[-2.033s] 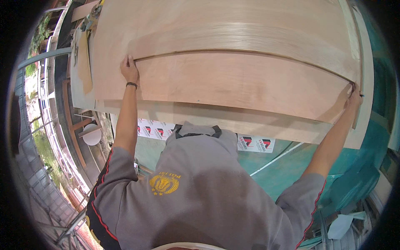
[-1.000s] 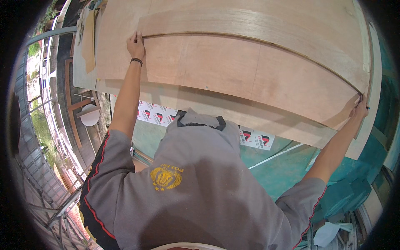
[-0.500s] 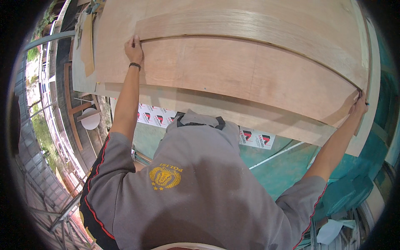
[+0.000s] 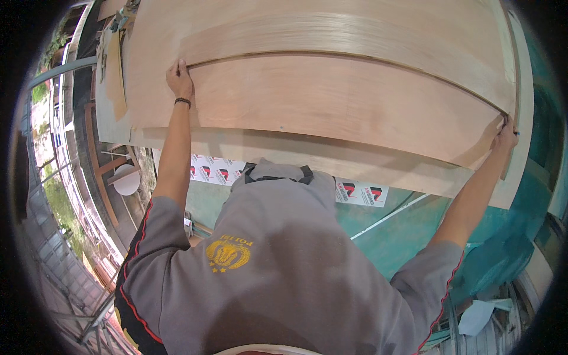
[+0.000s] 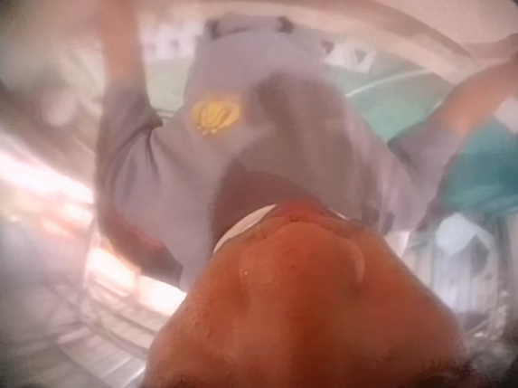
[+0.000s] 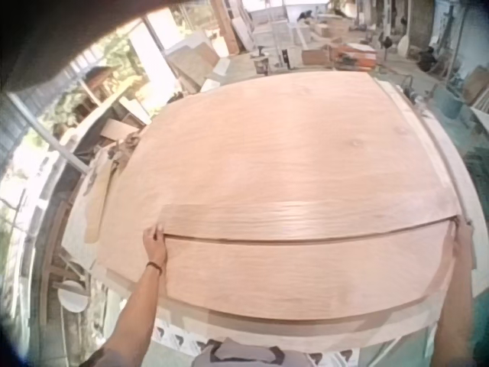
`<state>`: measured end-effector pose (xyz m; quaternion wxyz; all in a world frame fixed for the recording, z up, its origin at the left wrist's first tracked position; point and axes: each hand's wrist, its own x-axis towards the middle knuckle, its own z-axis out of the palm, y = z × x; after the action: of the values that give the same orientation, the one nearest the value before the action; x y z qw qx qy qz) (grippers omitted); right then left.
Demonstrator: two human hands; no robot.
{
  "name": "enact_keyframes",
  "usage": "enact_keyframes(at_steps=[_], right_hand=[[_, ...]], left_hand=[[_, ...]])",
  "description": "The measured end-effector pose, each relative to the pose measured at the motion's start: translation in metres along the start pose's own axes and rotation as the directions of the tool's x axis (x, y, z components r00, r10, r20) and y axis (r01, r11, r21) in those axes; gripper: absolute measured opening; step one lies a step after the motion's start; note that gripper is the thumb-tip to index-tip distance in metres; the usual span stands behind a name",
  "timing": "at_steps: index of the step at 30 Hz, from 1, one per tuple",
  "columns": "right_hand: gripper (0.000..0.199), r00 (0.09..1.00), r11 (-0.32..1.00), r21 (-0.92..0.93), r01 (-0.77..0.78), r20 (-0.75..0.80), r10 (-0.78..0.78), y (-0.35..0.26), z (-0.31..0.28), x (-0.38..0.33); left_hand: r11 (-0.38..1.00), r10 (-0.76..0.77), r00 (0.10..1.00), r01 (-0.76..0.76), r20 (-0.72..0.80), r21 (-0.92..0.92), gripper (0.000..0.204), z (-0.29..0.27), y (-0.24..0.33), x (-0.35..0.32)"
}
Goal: The person measures a large plywood sheet with a tape measure and draws a line with a pencil. They then place a narrow wooden board onto the plywood, align it with the marks, and trace its curved edge onto the plywood sheet using a pencil.
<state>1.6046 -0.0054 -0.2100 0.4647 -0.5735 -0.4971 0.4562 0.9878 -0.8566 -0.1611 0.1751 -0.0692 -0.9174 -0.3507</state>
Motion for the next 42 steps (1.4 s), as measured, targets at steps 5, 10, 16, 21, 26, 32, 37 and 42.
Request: enact_keyframes(at_steps=[5,10,16,21,26,32,37,42], right_hand=[[0.035,0.924,0.754,-0.557,0.347,0.343,-0.171,0.008,0.014,-0.003],[0.038,0.965,0.898,-0.385,0.214,-0.063,-0.256,0.014,0.029,-0.029],[0.046,0.995,0.989,0.112,0.096,-0.039,-0.092,-0.039,0.025,-0.062],[0.046,0.994,0.981,0.162,0.107,-0.041,-0.101,-0.043,0.032,-0.074],[0.048,0.992,0.994,0.009,0.107,-0.07,-0.106,-0.04,0.027,-0.066],[0.048,0.993,0.994,0.015,0.105,-0.065,-0.104,-0.036,0.037,-0.065],[0.048,0.99,0.989,0.061,0.132,-0.065,-0.128,-0.035,0.031,-0.063],[0.048,0.985,0.981,0.105,0.162,-0.075,-0.154,-0.032,0.03,-0.064]], left_hand=[[0.974,0.156,0.975,-0.179,0.16,0.137,0.037,-0.047,-0.075,0.04],[0.966,0.167,0.964,-0.203,0.209,0.163,0.046,-0.022,-0.048,0.01],[0.98,0.105,0.978,-0.132,0.179,0.146,0.056,-0.019,-0.018,0.014],[0.991,-0.07,0.953,0.032,0.295,0.133,0.053,-0.025,-0.022,0.024],[0.992,0.046,0.985,-0.065,0.168,0.111,0.051,-0.014,-0.01,0.008],[0.972,0.134,0.983,-0.155,0.128,0.175,0.051,-0.023,-0.025,0.014],[0.986,0.098,0.984,-0.116,0.15,0.121,0.051,-0.018,-0.019,0.012],[0.985,0.067,0.983,-0.092,0.169,0.146,0.051,-0.018,-0.018,0.012]])
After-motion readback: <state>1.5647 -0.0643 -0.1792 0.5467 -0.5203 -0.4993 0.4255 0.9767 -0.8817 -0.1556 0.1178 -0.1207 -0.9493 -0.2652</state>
